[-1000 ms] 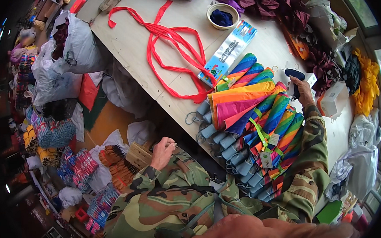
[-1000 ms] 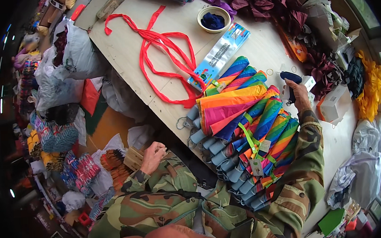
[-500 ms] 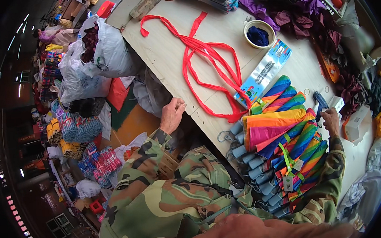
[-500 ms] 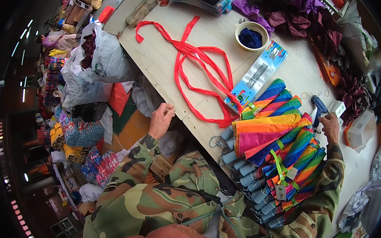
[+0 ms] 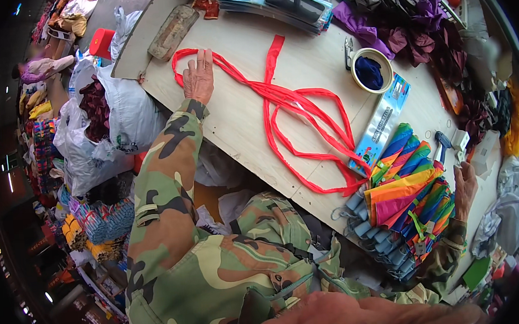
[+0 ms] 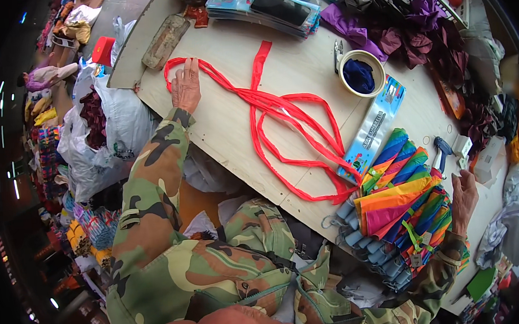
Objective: Packaging and assembling colorful fabric products at a manufacturing workstation.
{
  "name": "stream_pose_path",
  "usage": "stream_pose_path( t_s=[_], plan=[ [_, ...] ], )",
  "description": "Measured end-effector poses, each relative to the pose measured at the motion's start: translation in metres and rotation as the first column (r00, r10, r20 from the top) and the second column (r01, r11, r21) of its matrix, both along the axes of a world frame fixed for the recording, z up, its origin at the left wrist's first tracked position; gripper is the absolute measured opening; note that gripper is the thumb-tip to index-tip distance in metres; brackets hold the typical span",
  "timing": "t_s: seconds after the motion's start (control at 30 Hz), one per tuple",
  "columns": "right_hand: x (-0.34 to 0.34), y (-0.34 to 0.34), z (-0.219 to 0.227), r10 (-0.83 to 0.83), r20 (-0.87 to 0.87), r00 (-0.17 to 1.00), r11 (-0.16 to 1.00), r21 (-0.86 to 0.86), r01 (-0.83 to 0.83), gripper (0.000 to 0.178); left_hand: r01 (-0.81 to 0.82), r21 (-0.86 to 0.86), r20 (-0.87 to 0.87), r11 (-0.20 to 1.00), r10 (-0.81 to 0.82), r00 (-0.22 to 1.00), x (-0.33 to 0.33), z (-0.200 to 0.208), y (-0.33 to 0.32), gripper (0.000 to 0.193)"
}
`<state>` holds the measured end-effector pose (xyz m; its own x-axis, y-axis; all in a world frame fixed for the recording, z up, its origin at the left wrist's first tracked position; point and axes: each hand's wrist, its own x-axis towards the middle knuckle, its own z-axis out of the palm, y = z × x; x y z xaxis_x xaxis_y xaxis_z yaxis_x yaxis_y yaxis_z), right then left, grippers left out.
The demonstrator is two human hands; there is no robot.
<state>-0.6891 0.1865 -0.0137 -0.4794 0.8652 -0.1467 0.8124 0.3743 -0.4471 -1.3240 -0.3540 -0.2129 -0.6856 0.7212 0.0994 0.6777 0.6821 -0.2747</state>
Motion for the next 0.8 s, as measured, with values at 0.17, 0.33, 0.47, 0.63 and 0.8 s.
stream_pose_path(
  t_s=[0.17, 0.33, 0.47, 0.63, 0.8],
  plan=[
    [-0.131, -0.114, 0.02, 0.291, 0.036, 0.956, 0.956, 0.027, -0.292, 0.032, 0.298, -0.141, 0.052, 0.944, -0.294, 0.955, -0.055, -0.031, 0.004, 0.054],
    [-0.236, -0.206, -0.014, 0.616, 0.002, 0.788, 0.772, 0.199, -0.604, 0.038, 0.492, 0.191, 0.129, 0.849, -0.518, 0.845, -0.055, 0.006, -0.006, 0.011],
    [-0.318, -0.271, -0.036, 0.669, -0.268, 0.693, 0.733, 0.082, -0.676, 0.074, 0.571, 0.315, 0.19, 0.758, -0.64, 0.744, -0.004, 0.095, 0.0, 0.012],
    [-0.409, -0.359, -0.068, 0.53, -0.685, 0.5, 0.598, -0.116, -0.793, 0.107, 0.434, 0.611, 0.366, 0.662, -0.722, 0.588, 0.042, 0.192, 0.031, 0.023],
    [-0.397, -0.402, -0.081, 0.431, -0.682, 0.591, 0.411, -0.434, -0.802, 0.073, 0.494, 0.332, 0.154, 0.804, -0.563, 0.812, -0.065, 0.232, -0.011, 0.024]
  ],
)
